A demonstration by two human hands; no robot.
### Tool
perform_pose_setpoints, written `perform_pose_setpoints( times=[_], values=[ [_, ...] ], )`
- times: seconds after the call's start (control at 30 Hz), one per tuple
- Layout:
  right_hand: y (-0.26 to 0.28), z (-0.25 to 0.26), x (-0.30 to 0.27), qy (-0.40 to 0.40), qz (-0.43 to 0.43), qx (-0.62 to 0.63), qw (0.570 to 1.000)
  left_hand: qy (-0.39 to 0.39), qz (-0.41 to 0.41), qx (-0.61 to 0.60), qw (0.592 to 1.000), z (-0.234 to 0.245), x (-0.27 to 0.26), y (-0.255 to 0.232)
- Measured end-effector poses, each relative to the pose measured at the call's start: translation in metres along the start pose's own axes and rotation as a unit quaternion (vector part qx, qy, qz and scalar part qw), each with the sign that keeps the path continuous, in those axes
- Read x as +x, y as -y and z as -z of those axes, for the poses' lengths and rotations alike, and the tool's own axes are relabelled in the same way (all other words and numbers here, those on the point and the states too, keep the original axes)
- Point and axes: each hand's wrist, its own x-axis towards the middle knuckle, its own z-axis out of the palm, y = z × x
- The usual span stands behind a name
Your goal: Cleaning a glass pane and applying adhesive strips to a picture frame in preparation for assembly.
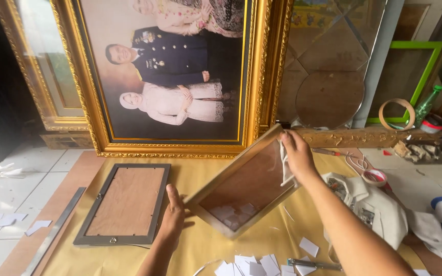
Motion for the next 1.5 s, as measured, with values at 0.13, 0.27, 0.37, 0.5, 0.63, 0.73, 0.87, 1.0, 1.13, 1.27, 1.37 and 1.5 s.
perform_pose_setpoints(
  times=[0.13,0.27,0.37,0.5,0.63,0.73,0.87,1.0,1.13,1.27,1.37,1.5],
  values=[
    [0.032,-0.005,0.025,0.049,0.11,-0.075,0.99,-0.015,0.038,-0.015,0.999,-0.001,-0.005,-0.007],
    [0.049,-0.041,0.018,0.013,0.335,-0.208,0.919,-0.094,-0.164,0.087,0.978,-0.006,-0.006,-0.012],
    [0.061,-0.077,-0.008,0.048,0.382,-0.213,0.898,-0.03,-0.304,-0.002,0.952,-0.014,-0.003,-0.015],
    [0.092,-0.113,-0.042,0.119,0.387,-0.251,0.879,0.075,-0.406,-0.049,0.909,-0.019,0.004,-0.017],
    [0.081,-0.145,-0.068,0.079,0.449,-0.216,0.863,0.027,-0.394,-0.025,0.918,-0.012,0.01,-0.01],
    [0.076,-0.162,-0.089,-0.005,0.516,-0.199,0.833,0.027,-0.338,-0.022,0.941,-0.009,0.018,-0.01],
    [0.081,-0.165,-0.104,-0.012,0.525,-0.208,0.825,0.095,-0.425,-0.018,0.9,-0.011,0.011,-0.022],
    [0.081,-0.157,-0.106,0.008,0.55,-0.18,0.815,0.14,-0.425,0.007,0.894,-0.011,0.014,-0.02],
    [0.051,-0.134,-0.089,-0.025,0.547,-0.2,0.813,0.115,-0.398,0.043,0.909,-0.009,0.017,-0.015],
    [0.028,-0.107,-0.067,-0.066,0.514,-0.276,0.809,0.137,-0.375,0.055,0.915,-0.007,0.012,-0.018],
    [0.022,-0.114,-0.071,-0.08,0.489,-0.289,0.819,0.149,-0.392,0.041,0.907,-0.007,0.005,-0.022],
    [0.048,-0.142,-0.097,-0.073,0.511,-0.237,0.823,0.131,-0.372,0.055,0.917,-0.006,0.002,-0.025]
  ],
)
